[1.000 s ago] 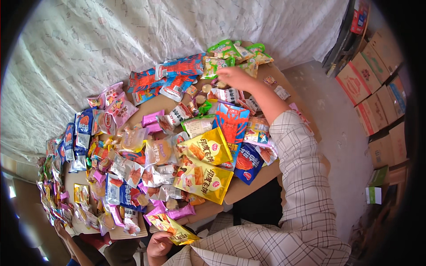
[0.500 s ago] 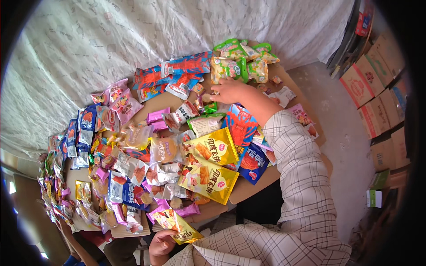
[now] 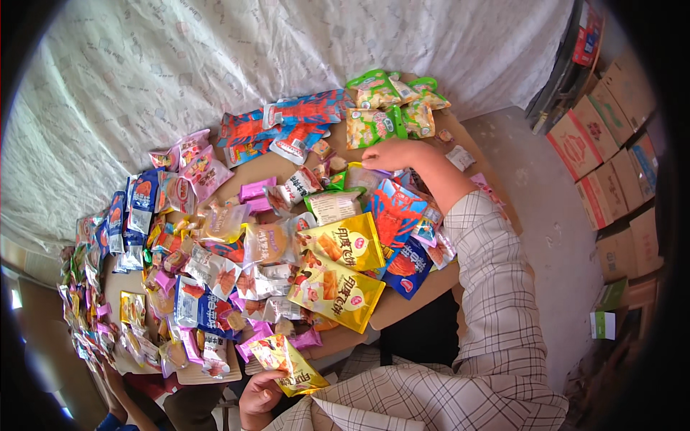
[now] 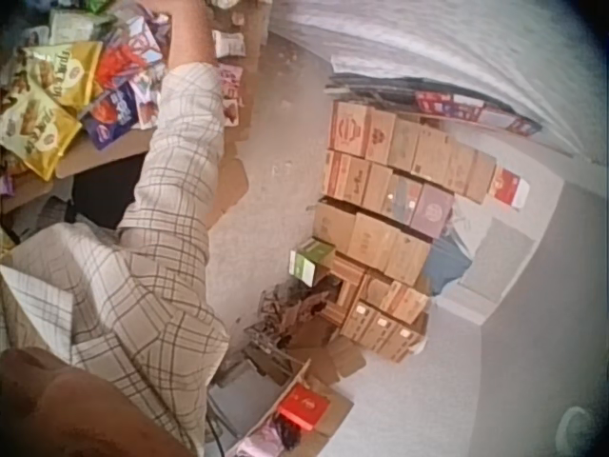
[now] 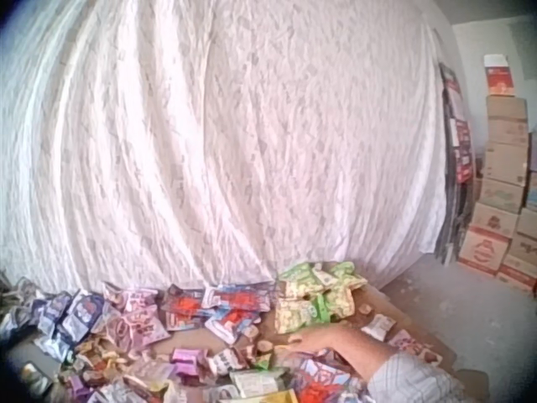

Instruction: Sorting through a pile of packaged snack products on a table.

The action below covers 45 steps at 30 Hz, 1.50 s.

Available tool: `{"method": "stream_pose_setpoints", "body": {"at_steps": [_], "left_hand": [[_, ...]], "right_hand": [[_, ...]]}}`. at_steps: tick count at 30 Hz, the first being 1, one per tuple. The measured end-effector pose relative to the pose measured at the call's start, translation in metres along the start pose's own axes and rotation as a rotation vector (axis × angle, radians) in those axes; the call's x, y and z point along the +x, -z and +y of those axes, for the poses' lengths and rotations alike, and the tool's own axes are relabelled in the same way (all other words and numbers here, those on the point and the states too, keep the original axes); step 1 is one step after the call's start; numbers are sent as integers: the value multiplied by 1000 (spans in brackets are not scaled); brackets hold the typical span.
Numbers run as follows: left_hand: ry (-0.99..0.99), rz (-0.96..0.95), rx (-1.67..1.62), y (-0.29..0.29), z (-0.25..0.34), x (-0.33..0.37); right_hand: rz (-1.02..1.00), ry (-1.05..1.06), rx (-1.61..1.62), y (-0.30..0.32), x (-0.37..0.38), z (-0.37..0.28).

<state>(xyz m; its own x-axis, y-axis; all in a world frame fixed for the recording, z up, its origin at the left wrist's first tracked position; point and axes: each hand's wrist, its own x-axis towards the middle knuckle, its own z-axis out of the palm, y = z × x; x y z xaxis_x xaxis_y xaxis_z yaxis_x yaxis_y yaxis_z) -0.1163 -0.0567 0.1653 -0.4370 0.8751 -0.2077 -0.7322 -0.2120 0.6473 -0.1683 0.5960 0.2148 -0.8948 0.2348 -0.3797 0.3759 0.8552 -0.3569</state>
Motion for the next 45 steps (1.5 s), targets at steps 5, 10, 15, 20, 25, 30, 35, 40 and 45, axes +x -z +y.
{"method": "stream_pose_setpoints", "body": {"at_steps": [5,10,15,20,25,30,35,40,45], "left_hand": [[22,13,-25,-4,2,1],[21,-6,-33,-6,4,2],[22,-6,-13,-8,4,2],[17,-53,-3,-9,6,7],[4,-74,18,-8,4,9],[0,-113,10,-7,3,10],[35,-87,34,-5,4,10],[23,-107,56,-8,6,12],[21,-54,66,-13,6,13]], "right_hand": [[49,123,-223,15,32,-33],[259,208,-115,-21,75,-78],[189,133,-109,-29,72,-81],[124,227,-27,-33,48,-62],[7,295,-23,-25,23,-62],[197,174,-211,-27,-27,-92],[393,209,-274,-54,-53,-106],[156,176,-188,-45,-40,-85],[14,137,-45,-43,-25,-81]]}}
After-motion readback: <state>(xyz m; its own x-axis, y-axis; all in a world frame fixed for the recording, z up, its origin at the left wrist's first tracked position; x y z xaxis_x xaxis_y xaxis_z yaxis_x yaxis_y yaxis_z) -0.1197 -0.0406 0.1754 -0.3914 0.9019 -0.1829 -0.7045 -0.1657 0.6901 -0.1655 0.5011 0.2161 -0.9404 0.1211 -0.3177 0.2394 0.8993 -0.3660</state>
